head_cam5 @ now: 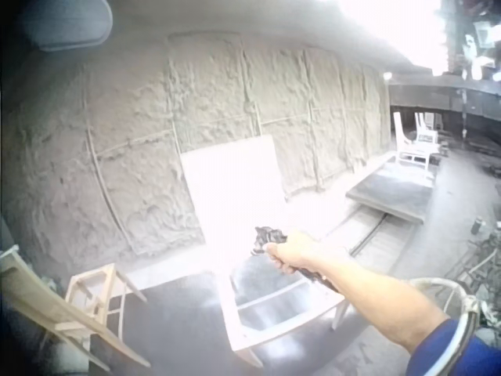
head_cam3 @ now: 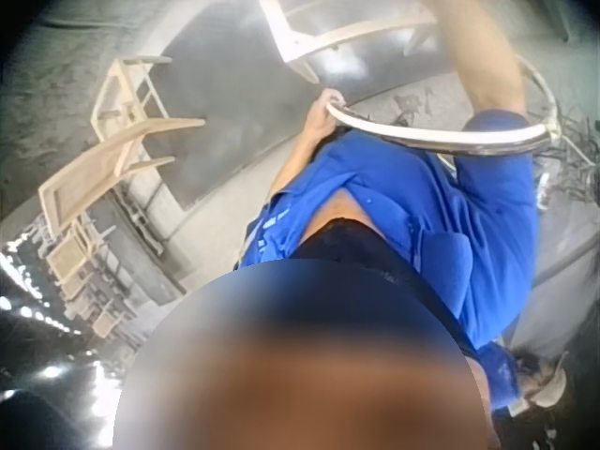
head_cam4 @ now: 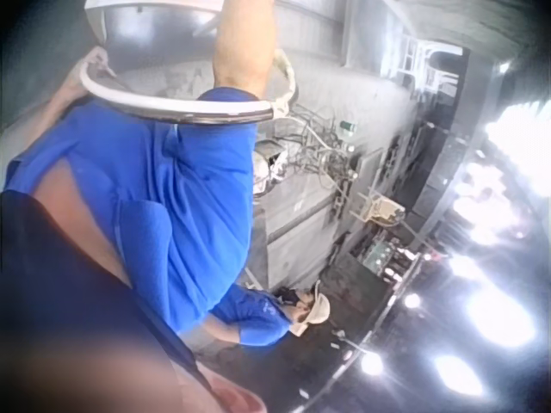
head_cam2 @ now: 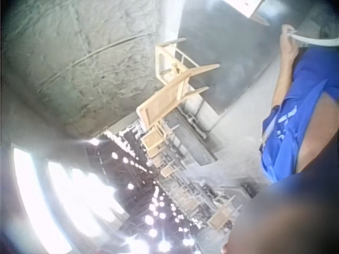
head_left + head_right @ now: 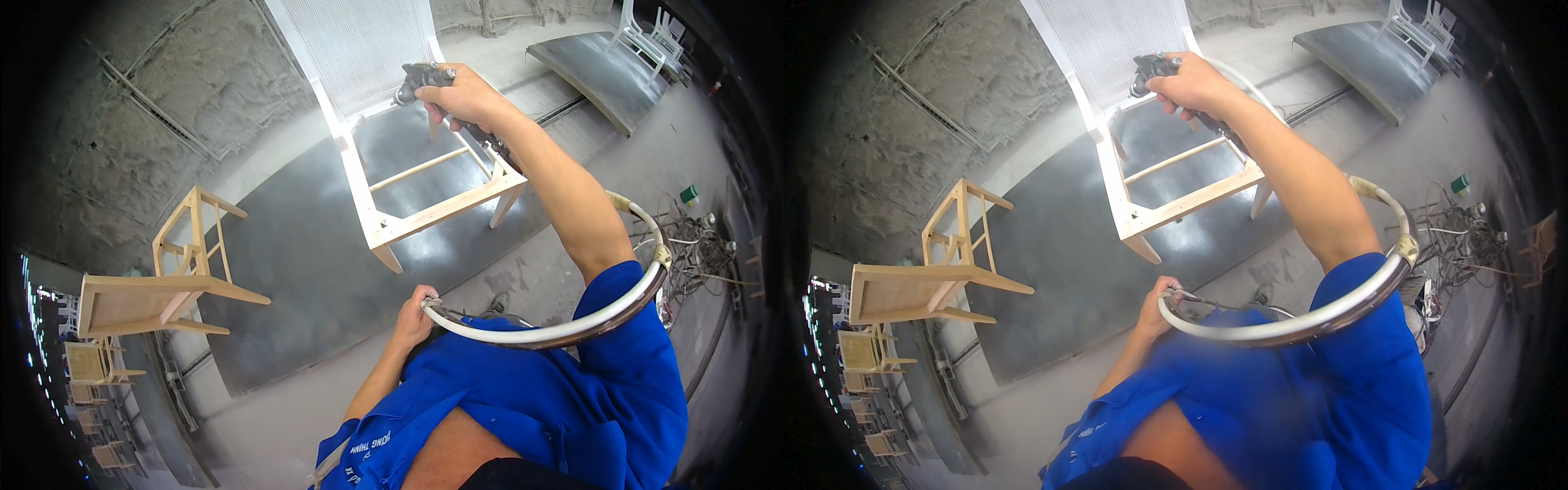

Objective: The person uses a spray gun to apply white paint to wooden chairs in a workshop. They dip the spray gun into a paint bucket, then systematically coat the legs, seat, and backrest of each chair, moving between multiple chairs placed on the floor.

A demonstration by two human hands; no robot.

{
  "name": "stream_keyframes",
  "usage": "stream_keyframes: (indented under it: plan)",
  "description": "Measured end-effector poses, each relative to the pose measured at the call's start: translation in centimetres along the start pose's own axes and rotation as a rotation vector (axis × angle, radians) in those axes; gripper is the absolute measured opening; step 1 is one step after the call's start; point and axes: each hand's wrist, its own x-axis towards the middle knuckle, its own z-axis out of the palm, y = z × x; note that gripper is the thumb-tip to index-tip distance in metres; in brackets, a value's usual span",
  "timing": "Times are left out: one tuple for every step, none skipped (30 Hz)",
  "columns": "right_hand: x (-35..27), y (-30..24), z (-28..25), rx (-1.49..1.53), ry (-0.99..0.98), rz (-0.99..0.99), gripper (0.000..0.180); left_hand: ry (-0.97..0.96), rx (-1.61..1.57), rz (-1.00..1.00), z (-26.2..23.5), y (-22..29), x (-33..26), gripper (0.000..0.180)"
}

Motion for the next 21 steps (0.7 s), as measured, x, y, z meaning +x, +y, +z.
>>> stream_keyframes:
  plan:
    - [0.1,-0.2,0.3,-0.141,0.07,-0.074,0.035,0.004,0.012,-0.018,0.1,-0.1,-0.3,0.03]
    - [0.2,-0.4,0.6,-0.271,0.136,-0.177,0.039,-0.021,0.009,0.01,0.4,-0.2,-0.5,0.026]
    - [0.4,-0.6,1.0,-0.398,0.2,-0.285,0.043,-0.032,0.019,0.041,0.6,-0.2,-0.6,0.022]
    - [0.7,-1.0,1.3,-0.43,0.184,-0.3,0.045,-0.036,0.033,0.056,0.8,-0.2,-0.7,0.02]
    - [1.1,-1.5,1.7,-0.463,0.168,-0.315,0.048,-0.041,0.066,0.091,1.1,-0.3,-0.7,0.019]
    - [1.2,-1.9,2.0,-0.506,0.156,-0.279,0.051,-0.042,0.098,0.11,1.5,-0.2,-0.7,0.018]
    - [1.2,-2.1,2.4,-0.48,0.076,-0.317,0.05,-0.052,0.137,0.128,1.8,-0.2,-0.7,0.018]
    - [0.8,-2.3,2.5,-0.461,-0.001,-0.301,0.05,-0.122,0.11,0.039,2.1,-0.2,-0.7,0.019]
    - [0.2,-2.4,2.6,-0.433,-0.078,-0.282,0.049,-0.137,0.13,0.094,2.4,-0.2,-0.7,0.021]
    - [-0.6,-2.4,2.8,-0.456,-0.113,-0.345,0.049,-0.156,0.177,0.169,2.7,-0.2,-0.6,0.024]
    - [-1.8,-2.1,2.7,-0.468,-0.148,-0.405,0.049,-0.151,0.229,0.259,3.0,-0.3,-0.4,0.027]
    - [-3.1,-1.7,2.4,-0.472,-0.183,-0.478,0.049,-0.136,0.358,0.302,3.3,-0.4,-0.2,0.031]
    - [-4.5,-1.2,1.9,-0.444,-0.193,-0.422,0.049,-0.092,0.493,0.364,3.5,-0.5,0.4,0.035]
    - [-6.0,-0.5,1.3,-0.409,-0.206,-0.381,0.049,-0.063,0.629,0.432,3.6,-0.8,1.0,0.039]
    - [-7.7,0.3,0.5,-0.373,-0.219,-0.337,0.049,-0.006,0.693,0.403,3.6,-1.2,2.1,0.036]
    - [-9.3,1.4,0.0,-0.314,-0.145,-0.288,0.05,0.042,0.759,0.378,3.4,-1.9,3.8,0.033]
    - [-10.9,2.6,-0.4,-0.256,-0.07,-0.242,0.05,0.152,0.884,0.382,3.1,-2.6,5.8,0.029]
    - [-12.5,4.0,-0.9,-0.199,0.007,-0.196,0.05,0.283,1.006,0.4,2.7,-3.4,7.9,0.026]
    - [-14.0,5.6,-1.4,-0.152,0.093,-0.202,0.051,0.292,1.003,0.371,2.1,-4.3,10.2,0.023]
    - [-15.6,7.1,-2.1,-0.114,0.196,-0.165,0.052,0.324,1.002,0.357,1.5,-5.1,12.0,0.02]
    - [-17.5,8.5,-3.1,-0.083,0.226,-0.091,0.052,0.288,1.044,0.353,1.2,-5.9,13.0,0.019]
